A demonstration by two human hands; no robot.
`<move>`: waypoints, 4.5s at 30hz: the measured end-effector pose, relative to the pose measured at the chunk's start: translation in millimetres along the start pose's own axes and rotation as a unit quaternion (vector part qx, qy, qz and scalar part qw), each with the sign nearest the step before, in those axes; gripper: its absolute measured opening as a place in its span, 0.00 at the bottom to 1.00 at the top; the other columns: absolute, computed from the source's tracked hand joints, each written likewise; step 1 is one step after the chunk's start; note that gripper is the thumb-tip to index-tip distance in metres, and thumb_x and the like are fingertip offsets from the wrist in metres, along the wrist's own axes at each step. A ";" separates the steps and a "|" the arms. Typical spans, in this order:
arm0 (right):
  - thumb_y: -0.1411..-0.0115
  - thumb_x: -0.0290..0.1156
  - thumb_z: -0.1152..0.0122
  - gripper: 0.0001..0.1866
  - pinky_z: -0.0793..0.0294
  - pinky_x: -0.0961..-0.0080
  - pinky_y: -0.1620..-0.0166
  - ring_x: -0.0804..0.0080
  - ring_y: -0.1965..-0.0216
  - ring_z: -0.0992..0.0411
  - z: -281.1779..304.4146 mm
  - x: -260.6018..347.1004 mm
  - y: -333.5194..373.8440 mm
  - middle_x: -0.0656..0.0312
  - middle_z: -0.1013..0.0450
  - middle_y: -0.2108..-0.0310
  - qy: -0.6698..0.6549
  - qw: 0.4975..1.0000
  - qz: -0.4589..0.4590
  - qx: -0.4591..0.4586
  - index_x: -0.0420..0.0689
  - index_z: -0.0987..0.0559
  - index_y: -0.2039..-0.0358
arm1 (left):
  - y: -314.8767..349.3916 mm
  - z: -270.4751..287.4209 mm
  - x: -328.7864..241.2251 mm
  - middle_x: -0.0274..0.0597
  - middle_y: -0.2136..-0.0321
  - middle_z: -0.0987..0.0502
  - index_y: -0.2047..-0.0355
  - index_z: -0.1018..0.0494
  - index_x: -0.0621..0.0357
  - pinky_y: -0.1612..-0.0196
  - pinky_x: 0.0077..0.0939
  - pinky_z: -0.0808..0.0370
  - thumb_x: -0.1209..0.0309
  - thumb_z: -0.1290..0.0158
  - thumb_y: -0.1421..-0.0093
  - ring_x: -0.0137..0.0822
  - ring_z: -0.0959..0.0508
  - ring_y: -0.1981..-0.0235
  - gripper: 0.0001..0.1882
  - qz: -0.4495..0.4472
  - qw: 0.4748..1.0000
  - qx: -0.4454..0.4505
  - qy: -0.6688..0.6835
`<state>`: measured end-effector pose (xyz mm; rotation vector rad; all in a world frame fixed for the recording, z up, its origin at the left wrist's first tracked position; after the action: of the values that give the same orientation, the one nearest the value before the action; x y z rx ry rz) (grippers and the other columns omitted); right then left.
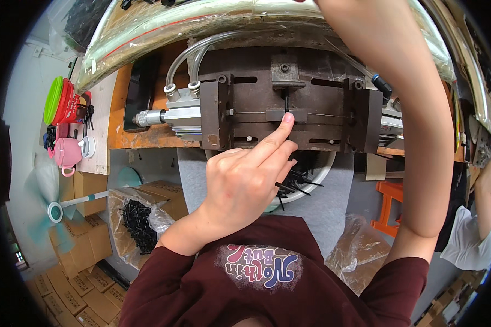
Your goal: Assembling or organizing small black cable tie components using a pneumatic jig.
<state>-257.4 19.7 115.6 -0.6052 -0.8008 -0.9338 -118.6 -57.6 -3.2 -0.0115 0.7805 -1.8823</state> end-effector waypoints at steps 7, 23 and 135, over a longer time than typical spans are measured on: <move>0.36 0.25 0.45 0.07 0.28 0.85 0.75 0.78 0.78 0.26 -23.7 -36.4 86.3 0.54 0.22 0.70 -0.148 0.983 0.008 -0.104 0.35 0.26 0.60 | 1.5 1.8 4.0 0.40 0.51 0.21 0.67 0.21 0.57 0.77 0.19 0.27 0.66 0.34 0.53 0.30 0.22 0.81 0.14 0.012 0.999 0.027 0.015; 0.53 0.09 0.33 0.09 0.16 0.69 0.62 0.59 0.66 0.19 -90.4 -76.8 152.6 0.43 0.21 0.72 -0.379 0.921 0.015 -0.086 0.33 0.24 0.75 | 8.2 30.4 18.7 0.35 0.93 0.42 0.91 0.32 0.62 0.87 0.26 0.51 0.81 0.39 0.46 0.26 0.44 0.92 0.19 0.074 0.950 -0.088 0.289; 0.53 0.16 0.34 0.15 0.24 0.74 0.64 0.62 0.65 0.22 -87.0 -59.2 146.7 0.46 0.27 0.46 0.213 0.963 0.144 -0.082 0.38 0.25 0.64 | -94.9 92.4 55.2 0.37 0.74 0.21 0.70 0.20 0.61 0.73 0.20 0.29 0.74 0.35 0.50 0.29 0.24 0.77 0.07 -0.057 0.977 -0.205 -0.009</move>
<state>-121.3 50.9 1.1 -0.6165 -0.2421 -0.8250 -189.1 -127.7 100.2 -0.3377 1.1642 -1.7923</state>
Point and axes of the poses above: each hand's wrist, its own y-axis away from the middle knuckle, its own z-axis out of the back of the hand, x = y × z, the point moved 8 cm from there along -y, towards the middle knuckle
